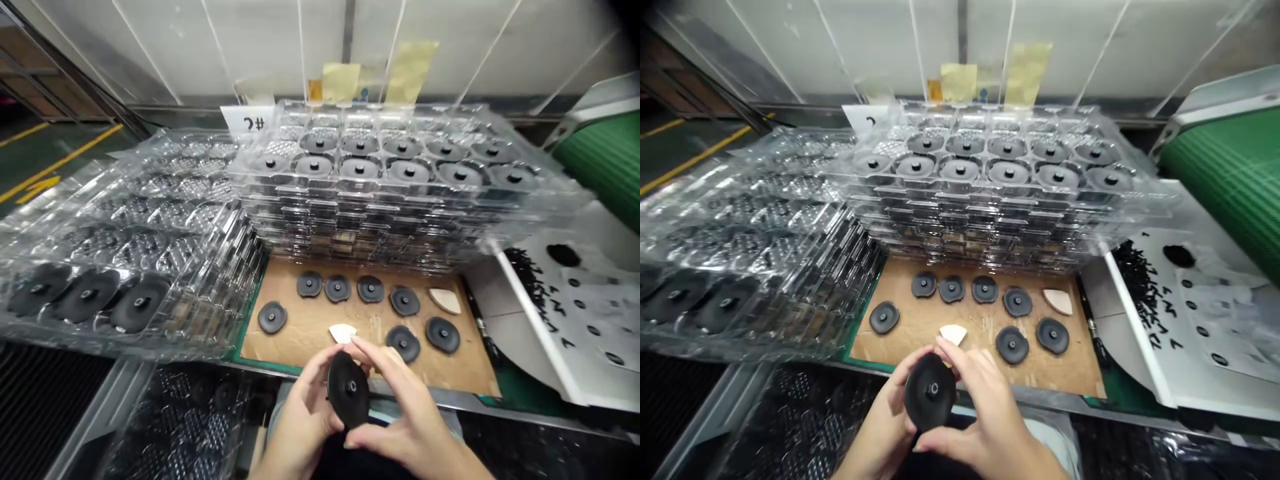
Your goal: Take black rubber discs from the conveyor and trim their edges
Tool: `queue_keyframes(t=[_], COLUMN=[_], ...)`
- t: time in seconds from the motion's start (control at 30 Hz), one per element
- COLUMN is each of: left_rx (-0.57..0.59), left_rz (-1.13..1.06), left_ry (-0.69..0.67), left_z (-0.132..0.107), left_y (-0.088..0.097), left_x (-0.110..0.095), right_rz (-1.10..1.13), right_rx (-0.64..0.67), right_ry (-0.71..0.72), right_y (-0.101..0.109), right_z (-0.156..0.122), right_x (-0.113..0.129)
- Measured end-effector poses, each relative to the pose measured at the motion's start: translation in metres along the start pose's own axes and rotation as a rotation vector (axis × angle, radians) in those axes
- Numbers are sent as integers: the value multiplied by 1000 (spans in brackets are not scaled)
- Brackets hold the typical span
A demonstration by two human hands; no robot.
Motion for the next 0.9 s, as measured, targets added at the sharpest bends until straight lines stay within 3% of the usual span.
queue_keyframes(t=[0.23, 0.4, 0.6, 0.77, 0.9], left_rx=[-126, -167, -200, -231, -229], left_rz=[-180, -318, -335, -327, -330], left_ry=[121, 103, 73, 49, -13], left_z=[23, 37, 49, 51, 53], left_y=[12, 18, 22, 21, 16], left_x=[-9, -14, -18, -24, -29], right_rz=[-46, -310, -329, -264, -194], right_rx=[56, -67, -87, -109, -150], right_ry=[-104, -261, -222, -162, -183], right_y=[-28, -48, -75, -64, -37], right_z=[10, -10, -30, -11, 25], right_x=[-21, -64, -93, -96, -69])
Point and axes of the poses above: each hand's wrist, its own z-axis towards the middle knuckle, its own y-axis out of the back of the hand, x = y × z, the point moved 3 cm from there along z, towards the middle knuckle, and after that the axes turned 10 degrees about -x, right-handed, at the moved point
